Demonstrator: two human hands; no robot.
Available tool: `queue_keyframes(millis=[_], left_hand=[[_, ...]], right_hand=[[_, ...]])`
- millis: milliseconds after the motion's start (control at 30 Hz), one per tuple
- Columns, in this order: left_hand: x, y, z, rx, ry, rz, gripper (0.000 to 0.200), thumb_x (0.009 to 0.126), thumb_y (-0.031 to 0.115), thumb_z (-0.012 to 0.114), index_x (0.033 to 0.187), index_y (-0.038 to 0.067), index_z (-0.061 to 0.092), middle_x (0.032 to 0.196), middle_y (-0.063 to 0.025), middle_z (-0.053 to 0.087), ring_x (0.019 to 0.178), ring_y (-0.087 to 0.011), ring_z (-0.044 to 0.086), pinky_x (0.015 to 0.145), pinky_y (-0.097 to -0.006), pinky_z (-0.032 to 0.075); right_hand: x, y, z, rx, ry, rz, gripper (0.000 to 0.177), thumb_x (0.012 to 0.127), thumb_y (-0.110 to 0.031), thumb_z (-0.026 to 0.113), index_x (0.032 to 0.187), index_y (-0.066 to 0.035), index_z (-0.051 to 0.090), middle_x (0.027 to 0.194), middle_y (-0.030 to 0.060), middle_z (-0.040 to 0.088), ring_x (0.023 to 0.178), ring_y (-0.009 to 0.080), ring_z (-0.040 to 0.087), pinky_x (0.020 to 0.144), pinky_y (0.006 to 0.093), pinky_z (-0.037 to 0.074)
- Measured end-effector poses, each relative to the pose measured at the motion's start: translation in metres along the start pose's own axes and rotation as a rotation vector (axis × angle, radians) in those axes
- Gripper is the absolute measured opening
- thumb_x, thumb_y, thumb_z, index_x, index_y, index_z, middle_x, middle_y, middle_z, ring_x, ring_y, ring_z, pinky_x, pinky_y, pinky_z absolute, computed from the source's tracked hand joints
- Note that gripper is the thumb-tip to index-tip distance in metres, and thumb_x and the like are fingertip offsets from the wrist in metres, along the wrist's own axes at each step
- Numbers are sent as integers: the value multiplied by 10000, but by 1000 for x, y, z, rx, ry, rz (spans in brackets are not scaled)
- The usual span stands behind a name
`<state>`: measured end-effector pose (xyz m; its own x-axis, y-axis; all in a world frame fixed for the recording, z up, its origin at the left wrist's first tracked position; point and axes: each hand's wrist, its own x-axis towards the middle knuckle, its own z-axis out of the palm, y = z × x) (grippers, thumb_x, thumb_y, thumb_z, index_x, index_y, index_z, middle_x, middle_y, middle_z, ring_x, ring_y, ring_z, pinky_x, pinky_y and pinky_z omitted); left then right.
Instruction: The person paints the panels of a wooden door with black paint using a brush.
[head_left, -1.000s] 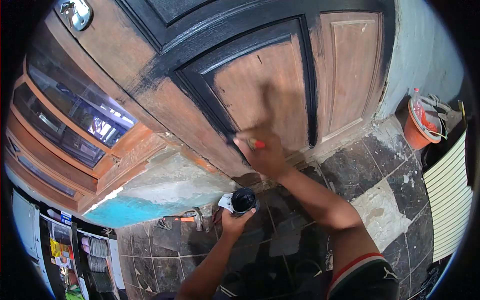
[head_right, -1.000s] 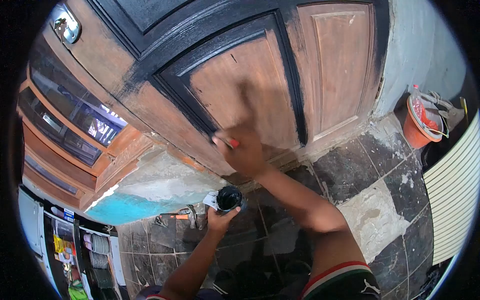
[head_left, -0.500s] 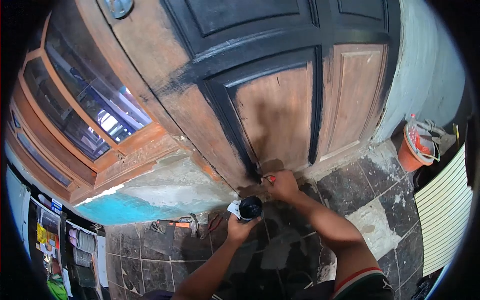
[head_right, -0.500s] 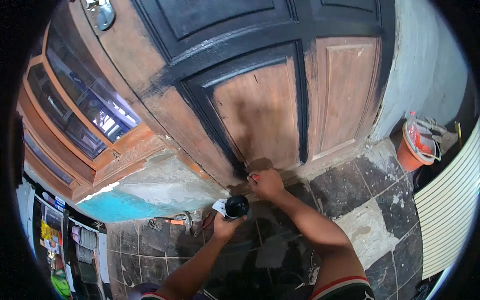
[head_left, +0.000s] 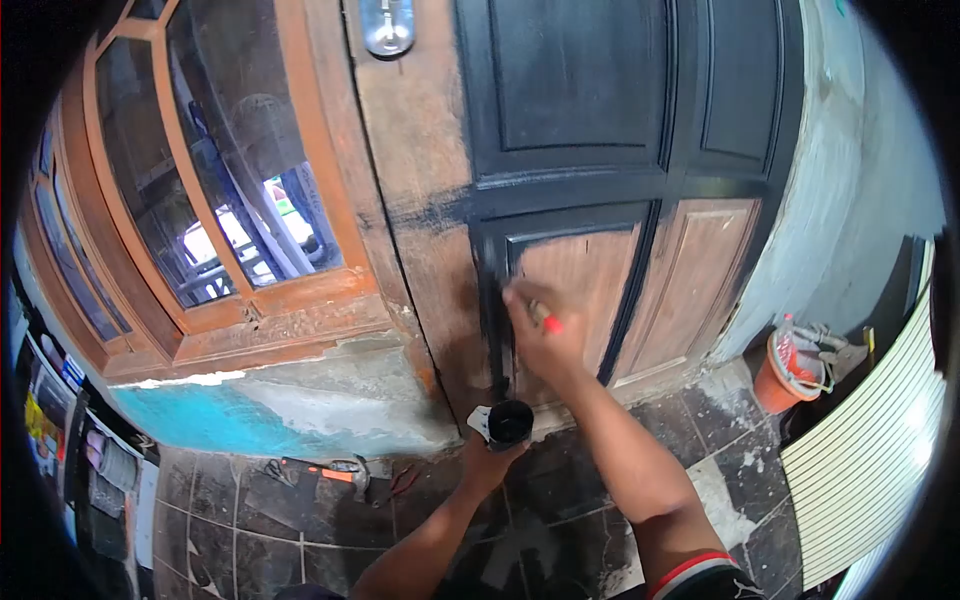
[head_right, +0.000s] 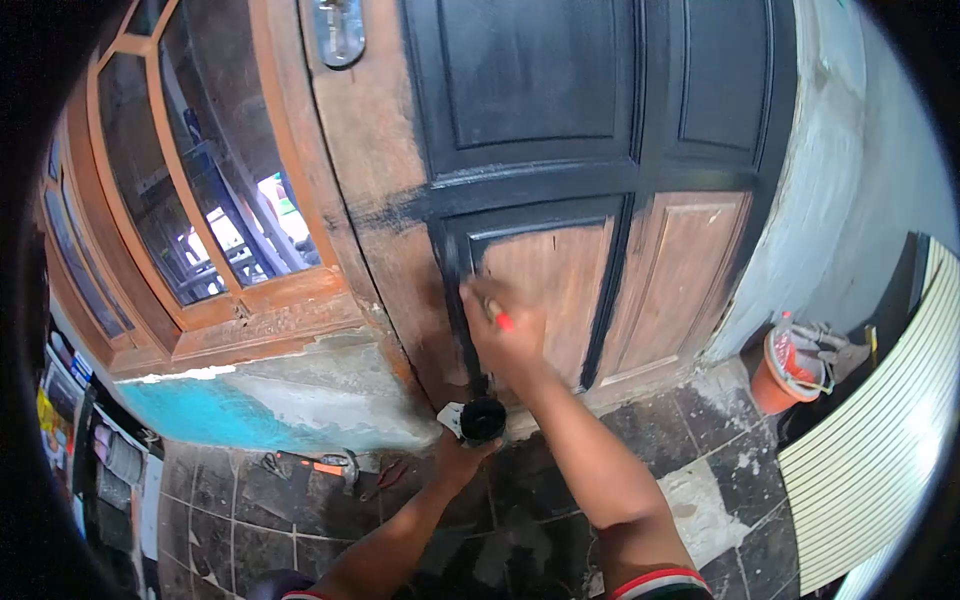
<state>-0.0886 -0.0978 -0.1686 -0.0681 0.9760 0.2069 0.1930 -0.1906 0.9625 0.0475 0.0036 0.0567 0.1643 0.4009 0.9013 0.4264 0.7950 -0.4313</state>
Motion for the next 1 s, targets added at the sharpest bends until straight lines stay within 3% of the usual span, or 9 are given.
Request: queue_keyframes(millis=[133,333,433,533,633,667,767,867,1000], left_hand=[[-1,36,2,-65,-29,-30,696,829,294,957,1392,92,603,1278,-116,730,1229,-296,696,1056,-439,521],[-2,-11,19,-163,-23,13,665,812,281,951,1360,97,623,1254,-106,727,1211,-288,694,1053,-433,516],[-1,-8,13,-201,-25,6,693,804,263,963,1379,90,616,1291,-106,719,1220,-281,689,1064,-428,514],[-2,-5,-1,-165,4,-25,754,809,240,979,1435,78,591,1366,-103,701,1243,-267,677,1093,-430,508],[-10,2,-23,-83,43,-125,762,810,240,980,1436,63,583,1378,-114,693,1266,-275,665,1094,-442,508],[-12,2,-29,-78,53,-127,766,809,242,981,1436,59,581,1375,-117,693,1275,-277,661,1094,-445,508],[-18,-18,-40,-27,43,-223,753,815,223,976,1433,55,581,1375,-123,684,1301,-291,648,1090,-454,509],[-22,-37,-44,-87,59,-227,731,820,206,967,1429,55,592,1372,-124,683,1292,-302,651,1085,-456,512],[-17,-51,-45,-74,91,-236,740,828,218,954,1450,63,585,1378,-131,676,1284,-321,652,1081,-470,513]], right_hand=[[1,-4,-27,-36,-344,172,130,960,-120,820,1027,-10,825,999,181,820,892,281,808,796,353,612],[65,-52,-9,12,59,-88,119,962,-117,813,1019,-15,837,916,183,805,796,293,785,745,355,595],[13,-28,-14,-214,-141,28,121,966,-117,811,1007,-5,831,924,191,804,795,310,780,756,356,598],[-60,16,-9,-79,-145,-25,106,938,-106,812,991,-17,830,949,208,799,832,358,787,768,417,606],[-105,39,-24,-113,-473,158,122,925,-128,803,997,-34,830,957,204,798,857,361,789,784,440,607],[-107,52,-30,-242,-717,294,139,925,-159,790,983,-38,825,945,201,797,870,352,788,801,434,609],[-69,30,-25,-154,-654,297,145,917,-172,794,967,-40,827,898,200,789,849,360,781,780,431,604],[2,-22,-20,-178,-353,405,197,956,-209,801,988,-16,825,855,182,782,818,277,781,768,374,592],[52,-36,0,116,175,111,226,977,-191,829,1041,26,823,850,114,793,824,155,736,789,295,563]])
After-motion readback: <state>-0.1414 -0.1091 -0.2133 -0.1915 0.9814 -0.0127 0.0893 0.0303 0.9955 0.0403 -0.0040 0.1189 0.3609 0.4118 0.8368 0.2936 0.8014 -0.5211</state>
